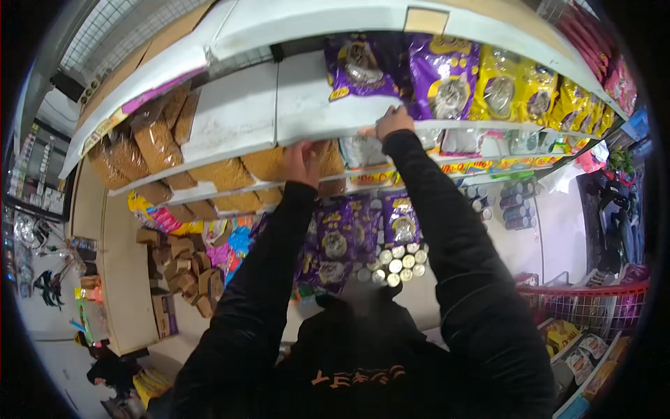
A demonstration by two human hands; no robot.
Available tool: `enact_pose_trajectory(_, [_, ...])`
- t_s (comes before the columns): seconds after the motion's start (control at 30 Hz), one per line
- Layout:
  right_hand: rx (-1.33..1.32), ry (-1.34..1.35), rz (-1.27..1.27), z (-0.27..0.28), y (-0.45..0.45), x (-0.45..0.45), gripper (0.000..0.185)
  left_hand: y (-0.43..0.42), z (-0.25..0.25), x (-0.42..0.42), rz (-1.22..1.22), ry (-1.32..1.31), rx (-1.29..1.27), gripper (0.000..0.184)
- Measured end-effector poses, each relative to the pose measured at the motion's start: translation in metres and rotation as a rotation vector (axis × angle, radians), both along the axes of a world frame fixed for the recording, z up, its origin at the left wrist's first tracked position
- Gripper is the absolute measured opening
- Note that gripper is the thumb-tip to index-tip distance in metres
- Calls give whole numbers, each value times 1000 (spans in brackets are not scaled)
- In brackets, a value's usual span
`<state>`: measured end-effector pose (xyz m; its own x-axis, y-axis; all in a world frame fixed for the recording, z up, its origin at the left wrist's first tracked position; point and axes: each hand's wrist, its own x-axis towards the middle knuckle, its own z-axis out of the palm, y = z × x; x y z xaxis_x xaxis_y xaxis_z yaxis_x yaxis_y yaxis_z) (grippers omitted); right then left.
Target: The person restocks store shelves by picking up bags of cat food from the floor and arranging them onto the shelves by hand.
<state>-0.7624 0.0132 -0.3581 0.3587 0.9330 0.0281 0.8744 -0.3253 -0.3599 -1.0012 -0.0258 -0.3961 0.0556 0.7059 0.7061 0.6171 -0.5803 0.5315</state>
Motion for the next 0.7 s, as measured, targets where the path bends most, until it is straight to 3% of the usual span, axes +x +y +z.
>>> enact_pose_trajectory(0.03, [64,-12,5,4,-4,-2,81,-20,-26,-17,9,19,-86,19])
enact_pose_trajectory(0.07, [130,-27,9,8,-10,-2,76,-23,-101,-49,-472,-648,-399,14])
enact_pose_trajectory(0.1, [114,-22,16,5,-19,1,76,-44,-134,-62,-490,-847,-562,8])
enact_pose_trajectory(0.13, [263,-92,143,0,-30,7,69,-64,-166,-76,-481,-1071,-707,6])
enact_pose_trajectory(0.17, [418,-167,279,0,-38,6,63,-91,-187,-83,-230,-820,-743,6])
enact_pose_trajectory(0.2, [580,-9,271,2,-58,-3,55,-117,-208,-90,10,-568,-800,9])
enact_pose_trajectory(0.23, [719,156,258,-4,-89,-14,48,-144,-254,-106,44,-472,-872,9])
enact_pose_trajectory(0.27, [689,232,200,-35,-110,-24,45,-170,-300,-123,72,-371,-942,10])
enact_pose_trajectory(0.3, [656,306,140,-82,-133,-32,43,-195,-333,-132,-80,-970,-1176,9])
enact_pose_trajectory(0.37, [229,647,17,-185,-191,-45,37,-224,-359,-133,-221,-1618,-1335,11])
enact_pose_trajectory(0.4, [-37,598,-109,-194,-223,-64,34,-245,-349,-128,-140,-1079,-1490,12])
enact_pose_trajectory(0.43, [-55,547,44,-237,-256,-67,32,-262,-335,-121,-75,-531,-1580,14])
enact_pose_trajectory(0.47, [-188,690,26,-306,-293,-62,27,-267,-328,-116,-26,20,-1593,16])
enact_pose_trajectory(0.5, [-326,829,1,-356,-321,-57,23,-272,-330,-114,-13,1,-1623,16])
enact_pose_trajectory(0.53, [-366,825,5,-356,-325,-61,23,-280,-337,-113,-9,50,-1678,17])
enact_pose_trajectory(0.63, [-831,1273,-407,-356,-336,-69,25,-307,-363,-111,-25,150,-1830,18])
enact_pose_trajectory(0.7, [-887,1267,-474,-387,-334,-64,25,-314,-387,-109,-46,261,-1902,17])
